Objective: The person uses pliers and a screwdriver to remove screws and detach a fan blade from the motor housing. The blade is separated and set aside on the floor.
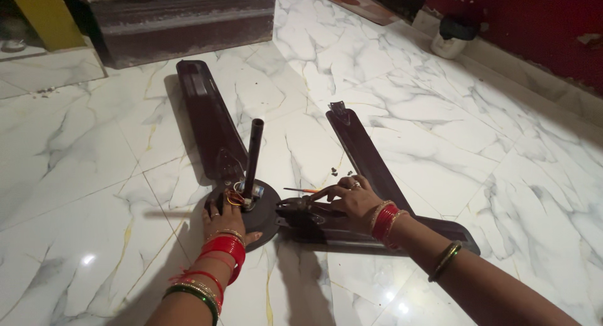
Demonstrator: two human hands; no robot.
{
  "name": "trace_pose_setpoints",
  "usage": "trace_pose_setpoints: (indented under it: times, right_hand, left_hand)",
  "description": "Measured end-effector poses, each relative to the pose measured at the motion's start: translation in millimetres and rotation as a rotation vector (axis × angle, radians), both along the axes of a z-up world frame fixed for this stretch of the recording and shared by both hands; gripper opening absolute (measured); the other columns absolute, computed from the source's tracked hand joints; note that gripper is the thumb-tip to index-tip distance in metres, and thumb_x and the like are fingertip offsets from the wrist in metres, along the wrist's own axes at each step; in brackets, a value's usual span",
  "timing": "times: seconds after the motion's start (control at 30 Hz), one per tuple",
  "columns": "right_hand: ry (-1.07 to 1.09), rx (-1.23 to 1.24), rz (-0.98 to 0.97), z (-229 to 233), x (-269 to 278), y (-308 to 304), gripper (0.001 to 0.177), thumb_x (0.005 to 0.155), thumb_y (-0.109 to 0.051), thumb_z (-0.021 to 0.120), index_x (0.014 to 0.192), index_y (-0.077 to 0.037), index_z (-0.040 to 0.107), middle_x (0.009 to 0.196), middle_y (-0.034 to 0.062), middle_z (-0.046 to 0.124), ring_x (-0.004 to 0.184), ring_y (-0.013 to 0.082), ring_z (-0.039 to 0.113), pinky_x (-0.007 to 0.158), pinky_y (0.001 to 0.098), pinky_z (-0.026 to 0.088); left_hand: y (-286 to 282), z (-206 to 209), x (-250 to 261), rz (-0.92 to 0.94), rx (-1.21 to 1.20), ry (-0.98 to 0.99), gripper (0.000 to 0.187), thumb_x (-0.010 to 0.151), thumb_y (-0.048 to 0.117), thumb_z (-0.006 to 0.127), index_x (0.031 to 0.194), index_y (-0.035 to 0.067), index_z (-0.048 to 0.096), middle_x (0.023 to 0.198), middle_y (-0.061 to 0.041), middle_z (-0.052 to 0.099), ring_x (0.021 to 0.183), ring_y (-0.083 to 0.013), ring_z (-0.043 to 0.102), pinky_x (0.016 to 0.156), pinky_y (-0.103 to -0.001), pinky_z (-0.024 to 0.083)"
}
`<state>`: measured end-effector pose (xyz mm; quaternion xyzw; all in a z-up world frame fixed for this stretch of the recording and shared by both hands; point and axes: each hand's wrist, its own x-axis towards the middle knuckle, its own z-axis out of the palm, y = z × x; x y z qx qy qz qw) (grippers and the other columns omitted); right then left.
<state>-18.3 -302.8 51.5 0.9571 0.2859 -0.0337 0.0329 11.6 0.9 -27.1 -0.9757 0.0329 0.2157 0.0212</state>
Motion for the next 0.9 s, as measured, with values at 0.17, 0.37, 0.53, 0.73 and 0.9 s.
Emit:
trace_pose_setpoints:
  times: [0.17, 0.37, 0.53, 0.73, 0.9]
  right_hand:
    - [0.057, -0.079, -0.172, 11, 10, -4, 0.032, 0.083, -0.027, 0.074, 0.115, -0.029, 0.077, 0.143, 0.0042, 0.049, 0.138, 0.0267, 0.041, 0.118, 0.0546, 0.024]
    - [0.124, -0.193, -0.179, 15, 17, -4, 0.026, 0.089, -0.03, 0.071, 0.114, -0.025, 0.076, 0.145, 0.0049, 0.046, 0.14, 0.028, 0.041, 0.118, 0.0538, 0.03]
    - [0.369, -0.1, -0.237, 2, 18, -15, 0.034, 0.093, -0.034, 0.068, 0.124, -0.019, 0.069, 0.148, 0.0055, 0.045, 0.127, 0.0274, 0.057, 0.112, 0.0443, 0.044]
    - [0.449, 0.004, -0.162, -28, 11, -28, 0.047, 0.09, -0.026, 0.066, 0.136, -0.016, 0.061, 0.148, 0.0085, 0.046, 0.119, 0.0294, 0.063, 0.105, 0.0362, 0.052]
    - [0.542, -0.165, -0.077, -37, 9, -20, 0.042, 0.097, -0.026, 0.061, 0.136, -0.013, 0.063, 0.154, 0.0152, 0.04, 0.123, 0.0314, 0.061, 0.109, 0.0352, 0.05]
  left_hand:
    - [0, -3, 2, -0.004, -0.002, -0.015, 0.124, 0.082, 0.076, 0.069, 0.164, 0.01, 0.003, 0.173, -0.009, -0.002, 0.157, -0.0383, 0.011, 0.127, -0.052, 0.012]
    - [-2, 0, 2, -0.01, 0.01, 0.019, 0.124, 0.084, 0.077, 0.066, 0.164, 0.009, 0.001, 0.173, -0.011, -0.002, 0.156, -0.0391, 0.014, 0.128, -0.052, 0.011]
    - [-2, 3, 0, -0.005, 0.017, 0.022, 0.121, 0.084, 0.077, 0.066, 0.164, 0.009, 0.004, 0.173, -0.011, 0.001, 0.157, -0.0394, 0.013, 0.128, -0.052, 0.012]
    - [-2, 1, 0, -0.012, 0.014, 0.006, 0.127, 0.083, 0.077, 0.067, 0.164, 0.007, 0.0, 0.173, -0.011, 0.001, 0.157, -0.039, 0.012, 0.128, -0.051, 0.013]
    - [-1, 0, 1, -0.012, -0.002, -0.002, 0.127, 0.083, 0.076, 0.069, 0.164, 0.008, 0.0, 0.173, -0.011, -0.003, 0.156, -0.0408, 0.01, 0.127, -0.053, 0.011]
